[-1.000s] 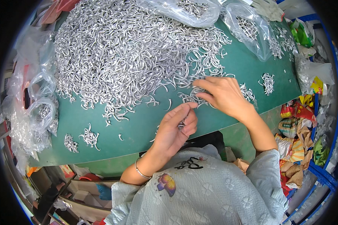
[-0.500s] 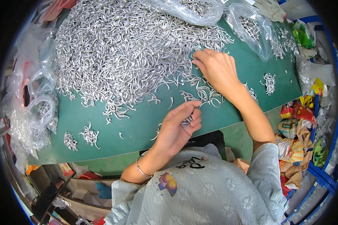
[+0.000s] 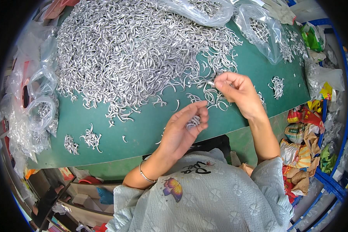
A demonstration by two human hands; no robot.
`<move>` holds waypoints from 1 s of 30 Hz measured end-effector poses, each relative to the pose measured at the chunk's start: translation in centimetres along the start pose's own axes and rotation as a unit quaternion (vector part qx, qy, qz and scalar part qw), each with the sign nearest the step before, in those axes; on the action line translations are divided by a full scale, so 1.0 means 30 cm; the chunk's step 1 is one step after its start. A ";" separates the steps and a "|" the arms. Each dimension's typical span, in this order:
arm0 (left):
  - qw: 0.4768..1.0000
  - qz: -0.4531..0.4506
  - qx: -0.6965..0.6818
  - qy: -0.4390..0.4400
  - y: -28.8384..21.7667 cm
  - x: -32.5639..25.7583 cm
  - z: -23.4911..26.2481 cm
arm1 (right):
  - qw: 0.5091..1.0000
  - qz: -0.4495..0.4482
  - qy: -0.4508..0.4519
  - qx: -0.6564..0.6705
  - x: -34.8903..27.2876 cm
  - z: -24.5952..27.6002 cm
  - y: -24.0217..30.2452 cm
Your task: The person sorts small metal hooks by hand on a green work table, picking them up from a pile and gathering them in their palm.
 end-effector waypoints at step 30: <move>0.998 0.025 -0.056 0.032 0.033 -0.035 0.038 | 0.783 0.196 -0.007 -0.590 -0.079 -0.075 0.096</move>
Point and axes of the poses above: each hand's wrist, its own x-axis towards the middle knuckle, its own z-axis out of the back of the hand, y = z × x, the point moved 10 cm from there along x, towards the middle knuckle, and after that the axes turned 13 degrees about z, right-handed, at the moved point
